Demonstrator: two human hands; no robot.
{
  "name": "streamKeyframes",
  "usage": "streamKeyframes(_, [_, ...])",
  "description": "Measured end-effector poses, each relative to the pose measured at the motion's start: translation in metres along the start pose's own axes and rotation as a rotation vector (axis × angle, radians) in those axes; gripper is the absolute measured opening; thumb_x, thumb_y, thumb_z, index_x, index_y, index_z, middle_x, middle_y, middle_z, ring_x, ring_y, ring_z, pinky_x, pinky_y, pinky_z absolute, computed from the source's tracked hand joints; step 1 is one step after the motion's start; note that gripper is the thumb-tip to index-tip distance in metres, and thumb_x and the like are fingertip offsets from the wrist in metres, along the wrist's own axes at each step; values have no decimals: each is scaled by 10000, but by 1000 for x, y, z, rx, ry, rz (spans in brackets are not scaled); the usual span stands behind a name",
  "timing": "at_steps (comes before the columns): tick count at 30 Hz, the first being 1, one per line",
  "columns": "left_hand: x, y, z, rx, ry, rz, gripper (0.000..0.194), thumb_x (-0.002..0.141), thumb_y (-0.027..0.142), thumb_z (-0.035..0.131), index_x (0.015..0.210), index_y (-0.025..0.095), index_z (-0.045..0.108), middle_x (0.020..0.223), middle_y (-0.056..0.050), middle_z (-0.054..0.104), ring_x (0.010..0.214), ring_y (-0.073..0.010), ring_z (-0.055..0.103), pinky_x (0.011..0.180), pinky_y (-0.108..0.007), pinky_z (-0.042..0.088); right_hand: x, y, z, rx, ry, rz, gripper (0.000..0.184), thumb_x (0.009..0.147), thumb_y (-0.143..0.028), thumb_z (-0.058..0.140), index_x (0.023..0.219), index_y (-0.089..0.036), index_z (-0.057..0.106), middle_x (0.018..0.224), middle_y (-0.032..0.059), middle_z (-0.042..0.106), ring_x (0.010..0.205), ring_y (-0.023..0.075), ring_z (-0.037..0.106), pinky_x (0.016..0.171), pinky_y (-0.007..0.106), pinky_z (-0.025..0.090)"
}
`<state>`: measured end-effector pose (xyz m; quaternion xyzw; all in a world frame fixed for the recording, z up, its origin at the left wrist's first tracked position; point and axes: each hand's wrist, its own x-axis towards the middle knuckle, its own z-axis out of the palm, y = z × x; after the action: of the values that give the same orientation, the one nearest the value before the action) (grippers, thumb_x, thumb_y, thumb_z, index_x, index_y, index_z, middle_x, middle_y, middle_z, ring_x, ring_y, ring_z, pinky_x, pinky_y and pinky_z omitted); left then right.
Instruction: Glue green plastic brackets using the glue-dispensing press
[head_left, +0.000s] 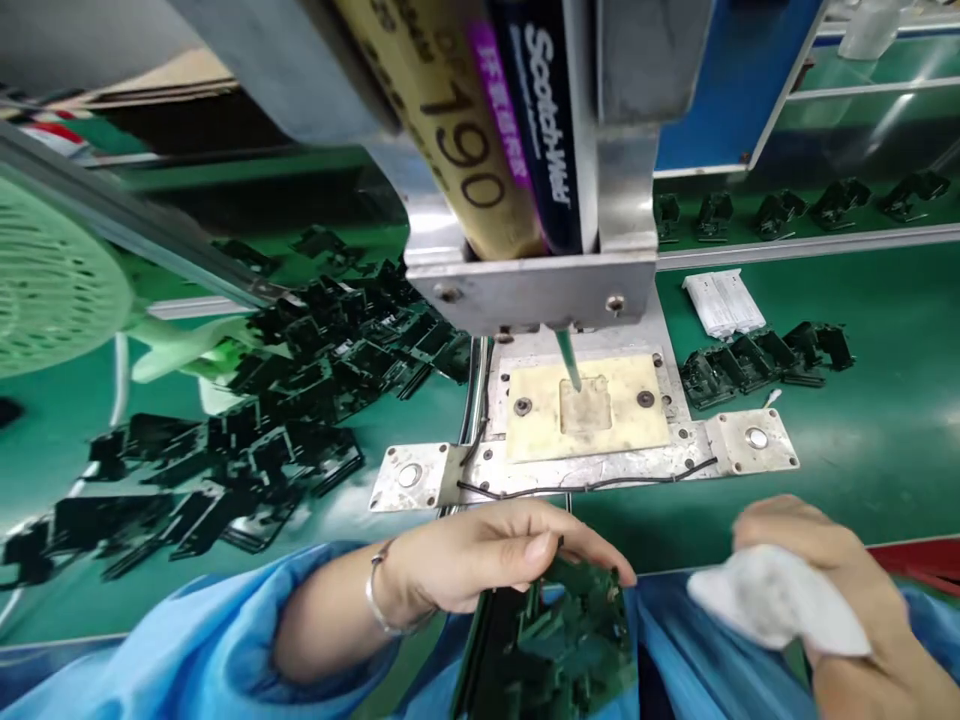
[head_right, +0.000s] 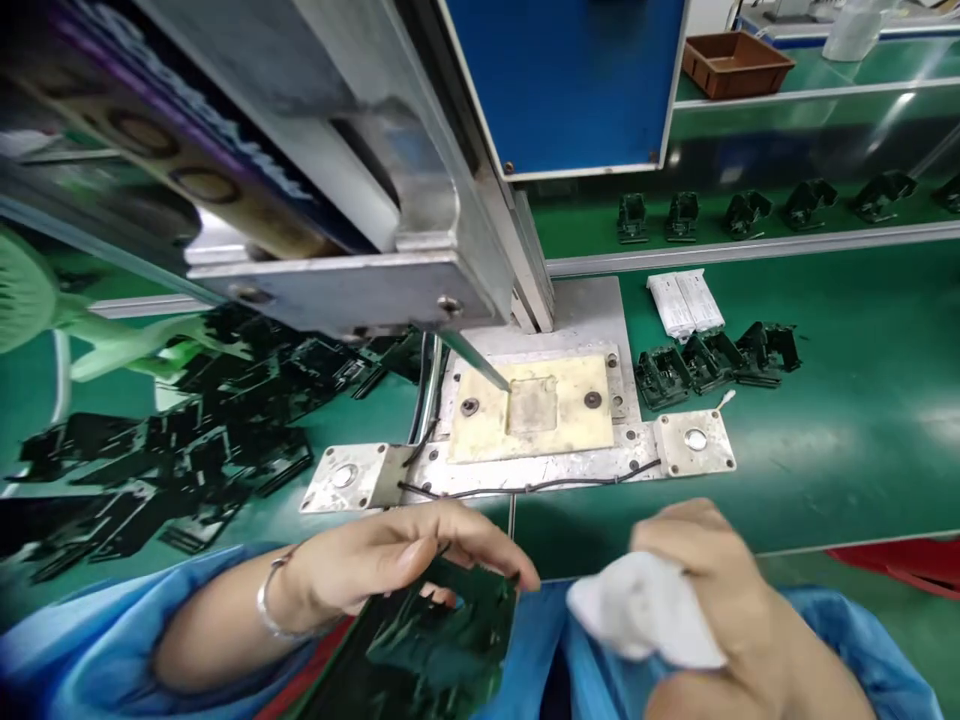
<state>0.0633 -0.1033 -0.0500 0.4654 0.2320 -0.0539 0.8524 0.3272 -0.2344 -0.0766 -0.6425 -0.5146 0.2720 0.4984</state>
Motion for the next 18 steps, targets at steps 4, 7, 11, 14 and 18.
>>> streamKeyframes(4, [13,-15,6,53,-101,109,793,778,844,597,908,73,730,681,-57,624,618,-150,504,559,-228,407,19,-45,36,82,-554,-434,819,957,-838,87,534,-210,399,541,-24,371,470,103,290,508,301,275])
streamKeyframes(7, [16,-19,10,102,-177,156,674,824,790,603,682,133,552,554,35,389,547,-91,318,506,-210,291,33,-49,62,247,-678,-624,819,930,-877,137,531,-188,327,542,-54,288,434,72,212,453,301,169])
streamKeyframes(11, [11,-16,16,121,-79,220,655,850,758,609,684,126,572,612,22,412,603,-103,347,556,-215,328,32,-46,59,150,-686,-665,795,995,-797,170,534,-175,349,582,-47,287,468,83,190,461,303,151])
streamKeyframes(14, [6,-17,20,52,-66,240,642,856,730,634,997,113,740,879,-72,670,809,-196,589,764,-282,499,17,-36,36,15,-618,-622,760,1024,-747,161,560,-193,398,581,-39,317,457,94,237,467,296,230])
streamKeyframes(18, [-6,-27,23,31,76,480,667,777,551,835,1344,258,641,1146,-118,712,970,-274,715,833,-351,595,-15,1,4,-198,-125,-491,626,996,-727,309,776,-249,648,689,55,572,628,236,589,610,371,513])
